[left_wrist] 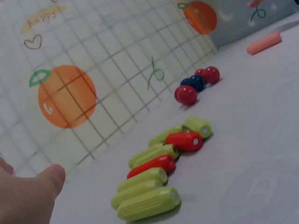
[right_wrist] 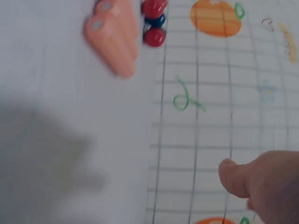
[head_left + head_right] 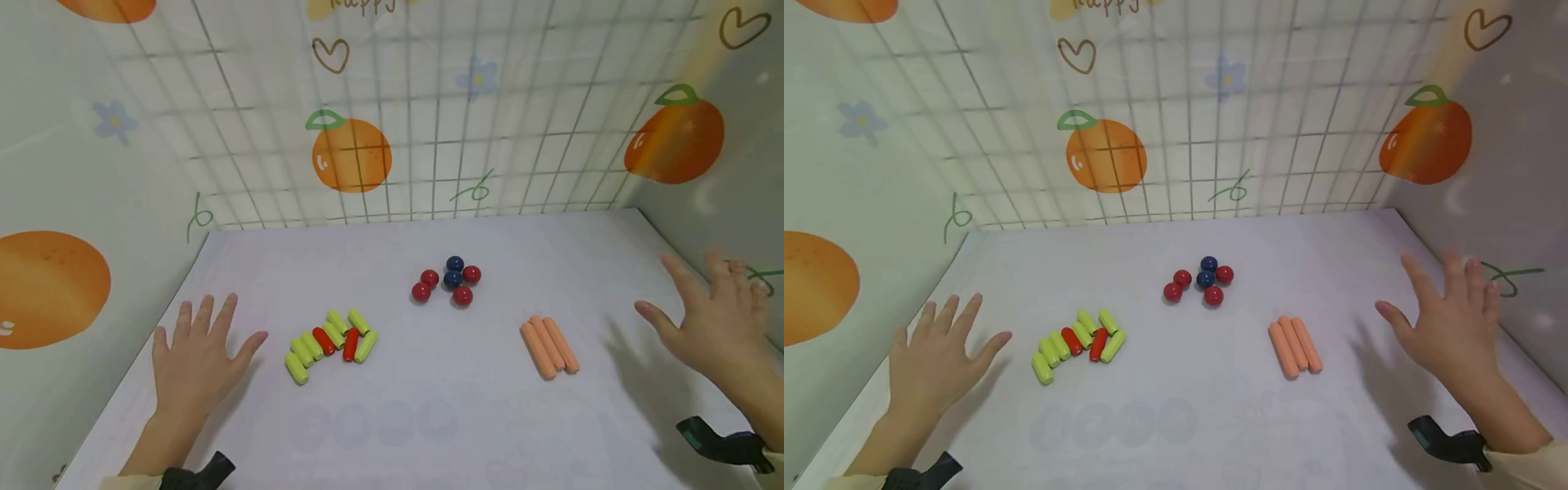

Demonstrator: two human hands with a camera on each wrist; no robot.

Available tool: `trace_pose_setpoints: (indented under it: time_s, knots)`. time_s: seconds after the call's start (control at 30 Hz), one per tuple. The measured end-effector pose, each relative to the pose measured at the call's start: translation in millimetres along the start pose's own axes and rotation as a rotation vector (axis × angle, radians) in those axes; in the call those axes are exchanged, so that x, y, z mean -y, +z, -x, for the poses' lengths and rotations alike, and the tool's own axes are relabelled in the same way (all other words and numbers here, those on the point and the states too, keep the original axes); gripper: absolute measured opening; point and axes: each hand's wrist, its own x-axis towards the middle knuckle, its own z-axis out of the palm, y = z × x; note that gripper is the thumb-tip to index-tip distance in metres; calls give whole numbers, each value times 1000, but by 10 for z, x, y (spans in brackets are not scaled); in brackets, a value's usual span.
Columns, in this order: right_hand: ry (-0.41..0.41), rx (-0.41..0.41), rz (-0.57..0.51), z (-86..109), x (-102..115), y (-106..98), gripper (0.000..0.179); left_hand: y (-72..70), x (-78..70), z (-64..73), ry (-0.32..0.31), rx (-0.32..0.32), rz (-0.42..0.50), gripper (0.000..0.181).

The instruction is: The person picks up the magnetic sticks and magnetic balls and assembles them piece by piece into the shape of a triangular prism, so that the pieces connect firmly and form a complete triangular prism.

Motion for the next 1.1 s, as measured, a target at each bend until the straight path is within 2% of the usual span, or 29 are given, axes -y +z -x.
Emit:
trace_pose_setpoints:
  time_s: [0.1, 0.17, 0.23, 0.37, 0.57, 0.7, 0.9, 1.0, 1.1]
  knots:
    - [-49, -54, -124, 17, 135, 6, 75, 16, -79, -8, 41, -85, 78, 73]
    - [-76, -56, -192, 20, 250, 4, 66, 17, -136, -9, 52, -87, 159, 67]
    - [-107, -46, -226, 10, 370, -1, 61, 23, -194, -2, 46, -41, 244, 65]
    - [-177, -21, -265, -37, 624, 5, 57, 48, -315, 38, -12, 114, 366, 68]
    - [-230, 24, -302, -95, 940, 38, 55, 163, -444, 153, -44, 225, 380, 84]
    - [-232, 98, -315, -117, 1110, 107, 53, 230, -500, 223, -95, 280, 392, 89]
    - [-242, 249, -377, -168, 1342, 258, 50, 233, -542, 284, -133, 298, 399, 85]
    - [-230, 313, -410, -210, 1425, 326, 51, 221, -587, 309, -119, 300, 395, 83]
    - [-218, 357, -443, -254, 1487, 396, 53, 208, -638, 333, -85, 263, 377, 76]
